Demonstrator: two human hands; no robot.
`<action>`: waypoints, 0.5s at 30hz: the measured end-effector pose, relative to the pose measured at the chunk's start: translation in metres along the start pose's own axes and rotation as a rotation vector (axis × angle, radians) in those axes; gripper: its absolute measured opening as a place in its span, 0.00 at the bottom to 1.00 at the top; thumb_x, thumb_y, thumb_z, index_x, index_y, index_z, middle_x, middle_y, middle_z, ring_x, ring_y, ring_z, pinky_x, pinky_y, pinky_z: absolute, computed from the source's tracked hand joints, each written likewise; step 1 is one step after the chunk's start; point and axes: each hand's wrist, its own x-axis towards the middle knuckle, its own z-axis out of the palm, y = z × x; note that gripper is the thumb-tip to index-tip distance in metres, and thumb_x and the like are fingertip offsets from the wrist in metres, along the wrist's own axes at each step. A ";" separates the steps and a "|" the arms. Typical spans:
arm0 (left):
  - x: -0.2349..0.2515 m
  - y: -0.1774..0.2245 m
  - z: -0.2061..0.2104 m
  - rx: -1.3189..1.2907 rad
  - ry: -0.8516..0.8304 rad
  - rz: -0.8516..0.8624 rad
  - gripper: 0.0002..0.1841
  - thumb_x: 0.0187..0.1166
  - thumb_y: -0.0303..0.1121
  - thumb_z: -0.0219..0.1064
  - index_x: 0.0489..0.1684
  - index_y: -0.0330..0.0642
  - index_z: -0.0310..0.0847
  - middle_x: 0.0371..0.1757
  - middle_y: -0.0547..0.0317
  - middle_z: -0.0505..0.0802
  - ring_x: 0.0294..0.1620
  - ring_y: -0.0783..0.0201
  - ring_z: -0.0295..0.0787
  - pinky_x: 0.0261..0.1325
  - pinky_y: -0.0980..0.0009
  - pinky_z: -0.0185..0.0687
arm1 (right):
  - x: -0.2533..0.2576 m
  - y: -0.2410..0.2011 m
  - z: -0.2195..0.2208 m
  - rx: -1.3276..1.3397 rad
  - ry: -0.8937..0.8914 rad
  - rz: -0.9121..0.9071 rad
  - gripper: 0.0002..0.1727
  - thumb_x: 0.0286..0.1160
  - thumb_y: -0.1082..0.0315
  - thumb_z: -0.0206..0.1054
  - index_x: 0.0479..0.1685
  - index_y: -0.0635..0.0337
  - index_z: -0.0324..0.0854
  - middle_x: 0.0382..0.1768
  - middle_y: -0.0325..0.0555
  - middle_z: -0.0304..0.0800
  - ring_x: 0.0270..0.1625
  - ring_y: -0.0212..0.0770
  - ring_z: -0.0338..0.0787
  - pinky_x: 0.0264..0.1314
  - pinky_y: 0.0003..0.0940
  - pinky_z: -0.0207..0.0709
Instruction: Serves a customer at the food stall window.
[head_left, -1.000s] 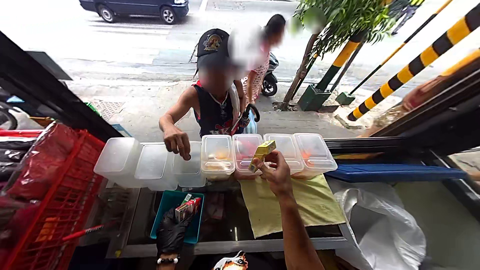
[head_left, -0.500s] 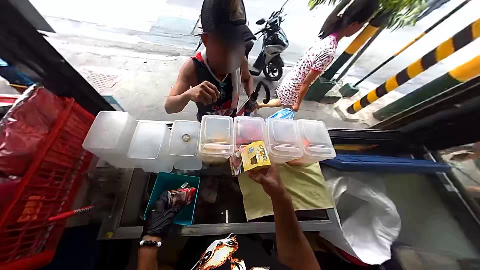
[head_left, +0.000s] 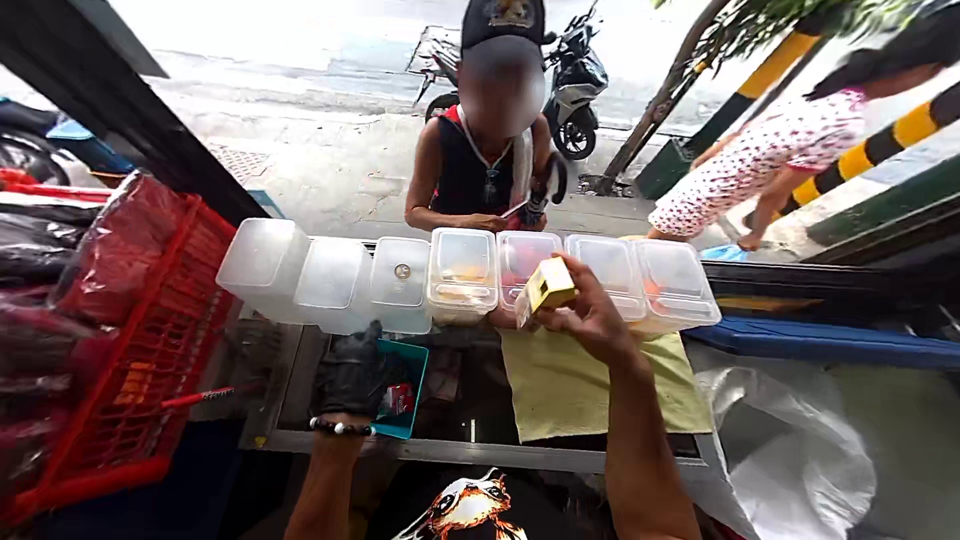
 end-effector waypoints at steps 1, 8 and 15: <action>0.011 0.003 -0.006 -0.034 0.118 0.105 0.25 0.83 0.45 0.66 0.77 0.47 0.79 0.62 0.36 0.90 0.63 0.34 0.87 0.64 0.33 0.78 | 0.015 0.000 -0.006 0.012 0.039 0.027 0.48 0.65 0.59 0.78 0.90 0.52 0.58 0.71 0.48 0.82 0.58 0.41 0.92 0.58 0.42 0.90; 0.132 0.030 -0.023 -0.085 0.108 0.326 0.22 0.75 0.40 0.74 0.66 0.42 0.86 0.65 0.40 0.88 0.70 0.38 0.82 0.70 0.37 0.77 | 0.080 0.021 0.003 0.101 0.392 0.063 0.45 0.70 0.63 0.79 0.87 0.47 0.56 0.68 0.48 0.81 0.57 0.43 0.90 0.50 0.40 0.88; 0.138 0.042 -0.012 0.109 0.055 0.333 0.13 0.76 0.37 0.73 0.45 0.34 0.89 0.52 0.37 0.90 0.60 0.37 0.87 0.60 0.38 0.82 | 0.100 0.053 0.008 0.059 0.555 0.087 0.51 0.56 0.61 0.89 0.81 0.56 0.58 0.59 0.55 0.86 0.55 0.48 0.92 0.54 0.47 0.89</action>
